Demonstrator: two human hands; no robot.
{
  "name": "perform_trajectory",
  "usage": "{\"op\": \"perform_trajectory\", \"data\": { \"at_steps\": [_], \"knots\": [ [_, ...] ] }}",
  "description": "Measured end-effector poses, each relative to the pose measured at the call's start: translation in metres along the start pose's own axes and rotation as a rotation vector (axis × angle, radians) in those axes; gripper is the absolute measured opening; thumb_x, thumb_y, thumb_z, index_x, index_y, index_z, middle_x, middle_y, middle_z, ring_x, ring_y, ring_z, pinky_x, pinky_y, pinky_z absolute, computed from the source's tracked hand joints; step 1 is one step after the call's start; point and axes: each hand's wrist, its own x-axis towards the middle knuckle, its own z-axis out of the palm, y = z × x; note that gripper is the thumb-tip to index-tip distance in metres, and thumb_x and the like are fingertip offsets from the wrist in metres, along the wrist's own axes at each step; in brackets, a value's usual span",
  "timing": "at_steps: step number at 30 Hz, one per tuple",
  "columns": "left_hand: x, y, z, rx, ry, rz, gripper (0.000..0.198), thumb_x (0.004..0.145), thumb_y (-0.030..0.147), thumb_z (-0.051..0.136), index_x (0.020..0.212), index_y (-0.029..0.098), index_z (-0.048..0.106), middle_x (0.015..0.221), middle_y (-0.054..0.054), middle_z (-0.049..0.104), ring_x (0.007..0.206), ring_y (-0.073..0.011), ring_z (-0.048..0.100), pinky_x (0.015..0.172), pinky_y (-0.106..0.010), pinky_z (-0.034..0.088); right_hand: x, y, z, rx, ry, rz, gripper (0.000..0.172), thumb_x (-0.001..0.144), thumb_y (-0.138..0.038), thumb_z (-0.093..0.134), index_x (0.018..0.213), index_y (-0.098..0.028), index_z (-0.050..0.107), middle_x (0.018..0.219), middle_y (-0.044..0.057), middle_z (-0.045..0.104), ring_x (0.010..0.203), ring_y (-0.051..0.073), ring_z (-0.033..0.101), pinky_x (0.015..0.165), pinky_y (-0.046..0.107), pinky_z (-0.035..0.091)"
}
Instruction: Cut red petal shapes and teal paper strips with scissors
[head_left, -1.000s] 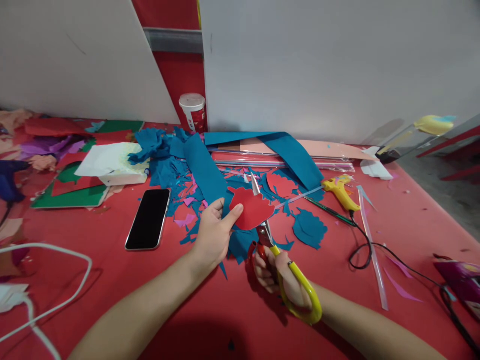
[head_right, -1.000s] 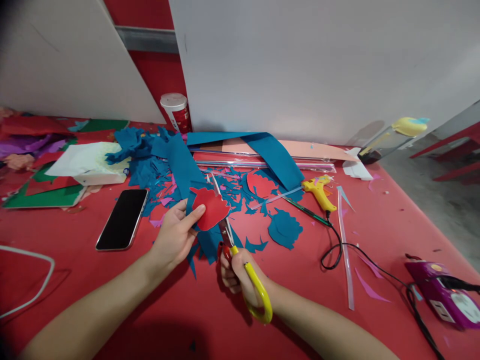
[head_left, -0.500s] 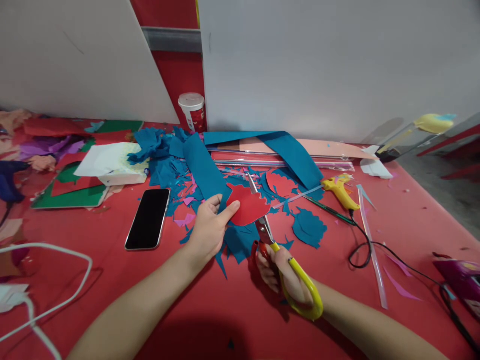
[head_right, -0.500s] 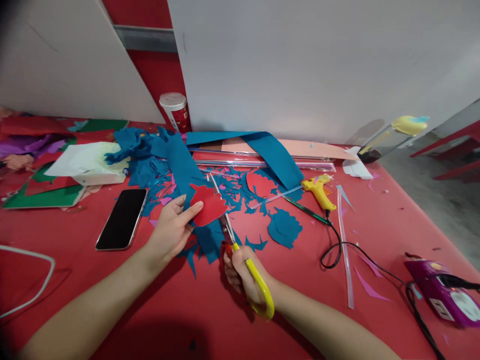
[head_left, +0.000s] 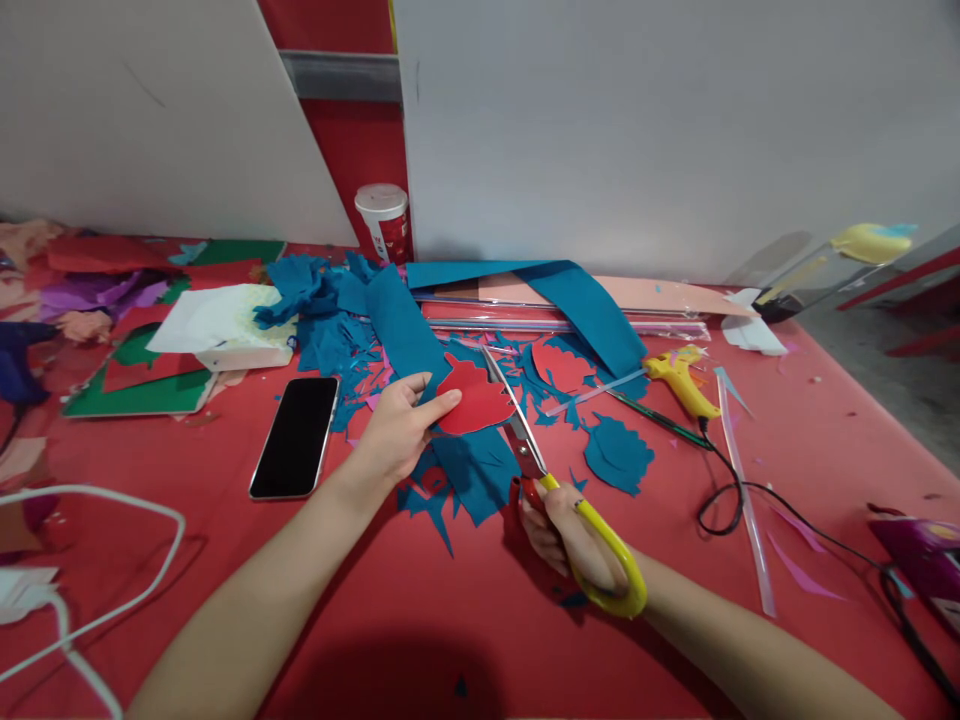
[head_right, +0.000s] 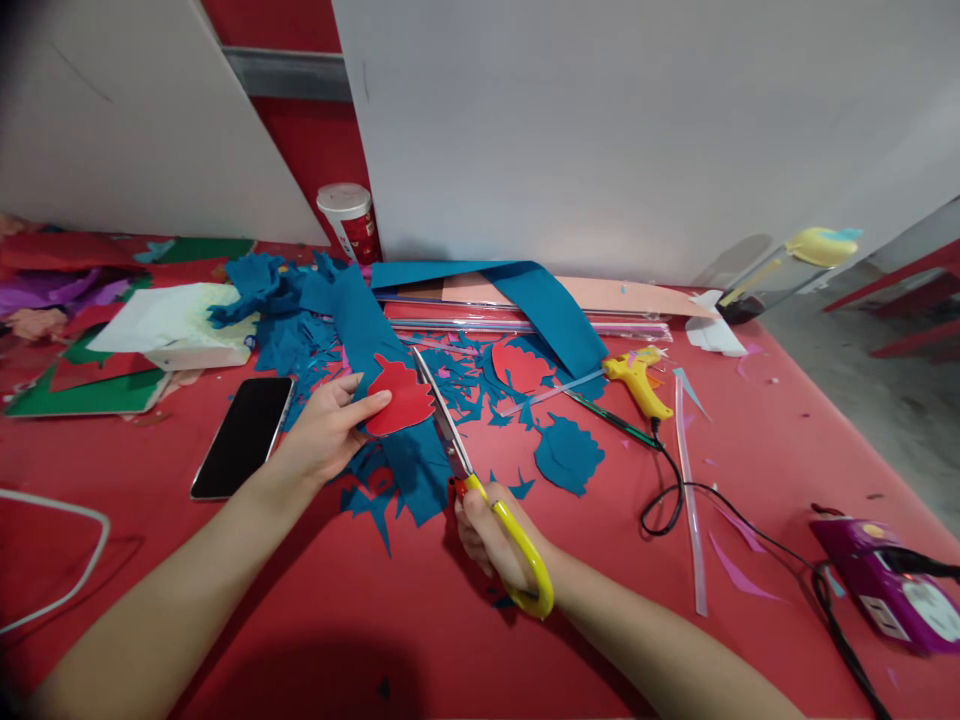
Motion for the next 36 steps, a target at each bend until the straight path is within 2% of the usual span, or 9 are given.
{"op": "perform_trajectory", "data": {
  "at_steps": [5, 10, 15, 18, 21, 23, 28, 31, 36],
  "knots": [
    [-0.001, 0.007, -0.004, 0.166, -0.08, -0.046, 0.037, 0.051, 0.025, 0.074, 0.081, 0.013, 0.056, 0.075, -0.002, 0.063, 0.063, -0.0133, 0.059, 0.06, -0.026, 0.047, 0.005, 0.0, -0.001, 0.07, 0.055, -0.053, 0.046, 0.073, -0.062, 0.043, 0.059, -0.019, 0.036, 0.046, -0.01, 0.027, 0.034, 0.003, 0.022, 0.029, 0.014, 0.02],
    [-0.002, 0.006, -0.009, 0.716, -0.289, 0.059, 0.027, 0.055, 0.032, 0.069, 0.07, 0.015, 0.055, 0.074, -0.001, 0.056, 0.076, -0.0168, 0.054, 0.07, -0.027, 0.04, 0.01, -0.008, 0.005, 0.095, 0.139, -0.173, 0.036, 0.077, -0.049, 0.049, 0.065, -0.015, 0.049, 0.042, -0.006, 0.044, 0.03, 0.004, 0.035, 0.03, 0.016, 0.026],
    [-0.003, -0.003, -0.004, 1.031, -0.607, 0.113, 0.023, 0.064, 0.034, 0.058, 0.061, 0.016, 0.045, 0.062, 0.005, 0.039, 0.059, -0.0091, 0.038, 0.056, -0.021, 0.031, 0.009, -0.009, 0.003, 0.027, 0.234, -0.11, 0.036, 0.071, -0.047, 0.057, 0.057, -0.015, 0.051, 0.042, -0.003, 0.053, 0.03, 0.007, 0.046, 0.033, 0.018, 0.035],
    [-0.005, -0.008, 0.0, 1.1, -0.689, 0.137, 0.021, 0.067, 0.031, 0.054, 0.059, 0.016, 0.042, 0.058, 0.006, 0.033, 0.055, -0.0077, 0.031, 0.051, -0.021, 0.026, 0.008, -0.011, 0.003, -0.065, 0.232, -0.106, 0.029, 0.069, -0.038, 0.063, 0.054, -0.015, 0.052, 0.04, -0.002, 0.053, 0.034, 0.01, 0.051, 0.036, 0.02, 0.041],
    [-0.006, -0.011, 0.001, 1.125, -0.688, 0.154, 0.022, 0.067, 0.031, 0.054, 0.057, 0.016, 0.041, 0.057, 0.006, 0.031, 0.054, -0.0075, 0.029, 0.05, -0.021, 0.024, 0.009, -0.012, 0.006, -0.094, 0.224, -0.198, 0.025, 0.069, -0.035, 0.062, 0.056, -0.016, 0.054, 0.042, -0.003, 0.054, 0.035, 0.01, 0.051, 0.037, 0.022, 0.045],
    [-0.005, -0.014, 0.002, 1.096, -0.63, 0.14, 0.023, 0.066, 0.033, 0.057, 0.059, 0.016, 0.044, 0.057, 0.006, 0.033, 0.055, -0.0076, 0.033, 0.05, -0.021, 0.026, 0.01, -0.013, 0.006, -0.119, 0.284, -0.253, 0.026, 0.07, -0.035, 0.061, 0.053, -0.017, 0.051, 0.041, -0.004, 0.052, 0.035, 0.01, 0.05, 0.037, 0.022, 0.045],
    [-0.007, -0.022, 0.006, 0.747, -0.404, -0.074, 0.031, 0.065, 0.042, 0.059, 0.08, 0.016, 0.049, 0.054, 0.007, 0.042, 0.046, -0.0086, 0.047, 0.047, -0.022, 0.038, 0.012, -0.016, 0.001, -0.19, 0.468, -0.341, 0.028, 0.069, -0.035, 0.062, 0.053, -0.02, 0.044, 0.04, -0.006, 0.046, 0.036, 0.009, 0.045, 0.037, 0.022, 0.043],
    [-0.01, -0.026, 0.011, 0.537, -0.446, -0.23, 0.033, 0.067, 0.045, 0.059, 0.075, 0.017, 0.044, 0.051, 0.004, 0.051, 0.043, -0.0127, 0.056, 0.045, -0.024, 0.044, 0.013, -0.02, -0.002, -0.189, 0.603, -0.409, 0.032, 0.066, -0.033, 0.065, 0.052, -0.022, 0.038, 0.042, -0.006, 0.041, 0.037, 0.009, 0.041, 0.036, 0.023, 0.041],
    [-0.017, -0.031, 0.016, 0.501, -0.533, -0.38, 0.034, 0.066, 0.046, 0.061, 0.064, 0.015, 0.047, 0.046, -0.005, 0.06, 0.041, -0.0163, 0.059, 0.042, -0.024, 0.045, 0.012, -0.023, -0.003, -0.214, 0.7, -0.442, 0.038, 0.065, -0.031, 0.066, 0.049, -0.023, 0.032, 0.042, -0.007, 0.035, 0.038, 0.009, 0.038, 0.038, 0.024, 0.039]
  ]
}}
